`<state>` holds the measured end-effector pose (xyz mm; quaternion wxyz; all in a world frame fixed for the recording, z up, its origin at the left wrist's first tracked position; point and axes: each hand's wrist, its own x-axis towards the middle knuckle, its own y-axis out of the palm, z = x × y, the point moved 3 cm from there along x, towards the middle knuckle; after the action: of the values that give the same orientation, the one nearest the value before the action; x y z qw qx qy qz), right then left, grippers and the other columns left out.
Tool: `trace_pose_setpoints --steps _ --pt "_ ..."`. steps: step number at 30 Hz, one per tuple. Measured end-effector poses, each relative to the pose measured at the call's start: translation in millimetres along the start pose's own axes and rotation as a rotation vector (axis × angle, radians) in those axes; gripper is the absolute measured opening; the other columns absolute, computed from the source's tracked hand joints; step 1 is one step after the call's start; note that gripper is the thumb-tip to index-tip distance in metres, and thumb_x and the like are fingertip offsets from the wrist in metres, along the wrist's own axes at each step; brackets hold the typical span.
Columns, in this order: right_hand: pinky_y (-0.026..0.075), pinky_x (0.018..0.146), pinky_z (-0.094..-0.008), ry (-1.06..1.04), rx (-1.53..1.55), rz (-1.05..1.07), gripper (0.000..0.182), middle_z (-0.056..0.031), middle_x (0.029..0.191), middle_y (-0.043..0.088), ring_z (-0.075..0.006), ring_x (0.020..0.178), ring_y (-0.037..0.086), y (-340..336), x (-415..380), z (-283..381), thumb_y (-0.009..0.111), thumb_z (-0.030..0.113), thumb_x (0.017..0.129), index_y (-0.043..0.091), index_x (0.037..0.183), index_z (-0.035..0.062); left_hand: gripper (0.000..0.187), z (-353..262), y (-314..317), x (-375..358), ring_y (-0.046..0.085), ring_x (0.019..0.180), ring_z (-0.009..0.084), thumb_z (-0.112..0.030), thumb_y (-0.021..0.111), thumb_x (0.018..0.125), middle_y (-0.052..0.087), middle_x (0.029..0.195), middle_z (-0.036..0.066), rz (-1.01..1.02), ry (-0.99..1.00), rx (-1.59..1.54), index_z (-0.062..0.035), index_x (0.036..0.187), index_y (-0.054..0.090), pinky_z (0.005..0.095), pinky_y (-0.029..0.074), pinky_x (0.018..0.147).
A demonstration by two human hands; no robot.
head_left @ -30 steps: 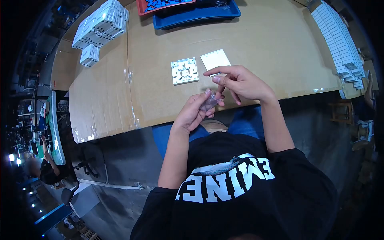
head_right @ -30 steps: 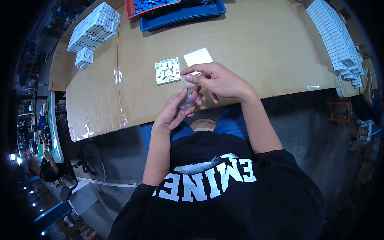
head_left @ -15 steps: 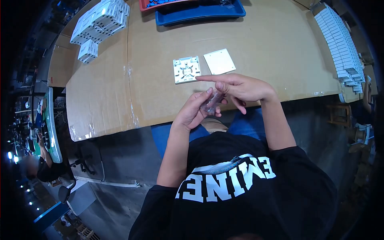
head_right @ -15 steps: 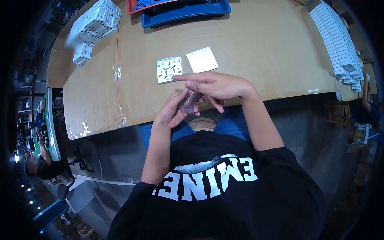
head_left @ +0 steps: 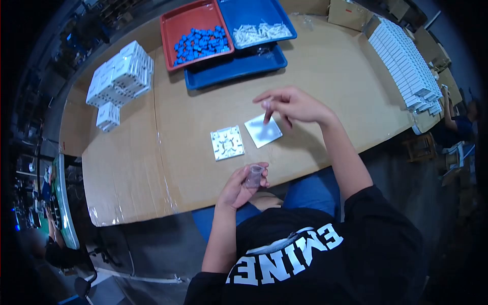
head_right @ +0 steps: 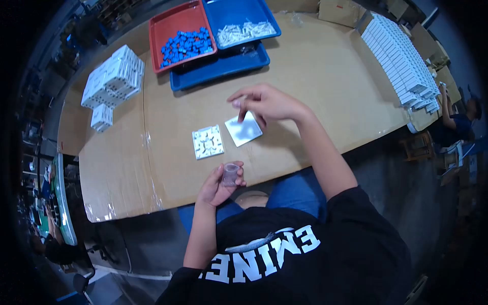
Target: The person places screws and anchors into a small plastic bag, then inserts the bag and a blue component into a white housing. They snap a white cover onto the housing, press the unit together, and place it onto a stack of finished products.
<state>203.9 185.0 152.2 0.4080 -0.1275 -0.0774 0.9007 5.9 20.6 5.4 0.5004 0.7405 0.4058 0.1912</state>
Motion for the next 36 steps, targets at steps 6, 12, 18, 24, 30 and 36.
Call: trace_pose_setpoints --steps 6,12,18,24,30,36 --pt "0.055 0.065 -0.0309 -0.168 -0.21 -0.403 0.023 -0.0112 0.089 0.077 -0.0137 0.083 0.072 -129 110 -44 0.065 0.02 0.098 0.073 0.107 0.0002 0.061 1 -2 0 0.067 0.096 0.022 -0.039 0.068 0.098 0.065 0.116 0.015 0.08 -0.014 0.048 0.0103 0.133 0.056 0.0394 0.054 0.096" --pt "0.053 0.09 -0.0416 -0.168 -0.823 -0.738 0.015 -0.0164 0.097 0.072 -0.0349 0.099 0.067 -196 181 -37 0.071 0.017 0.086 0.077 0.094 0.0072 0.056 1 -3 2 0.067 0.098 0.0215 -0.037 0.073 0.095 0.066 0.114 0.012 0.071 -0.002 0.011 0.0053 0.129 0.059 0.0458 0.052 0.1" --pt "0.054 0.094 -0.0487 -0.053 -1.102 -0.829 0.015 -0.0175 0.114 0.065 -0.0374 0.11 0.064 -195 221 -34 0.066 0.015 0.087 0.078 0.096 0.0117 0.066 0 2 3 0.067 0.1 0.02 -0.034 0.074 0.094 0.064 0.117 0.011 0.075 -0.032 -0.036 0.0096 0.139 0.052 0.0418 0.052 0.103" --pt "0.054 0.095 -0.0499 0.002 -1.116 -0.84 0.014 -0.0175 0.115 0.063 -0.037 0.111 0.064 -188 248 -37 0.069 0.015 0.084 0.077 0.094 0.0109 0.065 -1 3 3 0.067 0.102 0.0215 -0.034 0.073 0.095 0.065 0.119 0.012 0.065 -0.045 -0.032 0.0102 0.138 0.052 0.0408 0.052 0.103" --pt "0.053 0.097 -0.0486 0.151 -1.039 -0.846 0.017 -0.0177 0.125 0.064 -0.0376 0.113 0.065 -211 260 -49 0.07 0.016 0.083 0.077 0.097 0.0099 0.065 -1 2 6 0.065 0.104 0.0226 -0.037 0.072 0.096 0.064 0.119 0.013 0.044 -0.083 -0.042 0.0101 0.137 0.053 0.0412 0.051 0.105" --pt "0.053 0.1 -0.0472 0.269 -1.006 -0.848 0.027 -0.0178 0.13 0.064 -0.0372 0.119 0.063 -199 249 -33 0.072 0.021 0.081 0.075 0.105 0.0079 0.066 1 0 8 0.065 0.104 0.0215 -0.039 0.07 0.096 0.063 0.117 0.013 0.06 -0.115 -0.026 0.01 0.137 0.052 0.0437 0.049 0.109"
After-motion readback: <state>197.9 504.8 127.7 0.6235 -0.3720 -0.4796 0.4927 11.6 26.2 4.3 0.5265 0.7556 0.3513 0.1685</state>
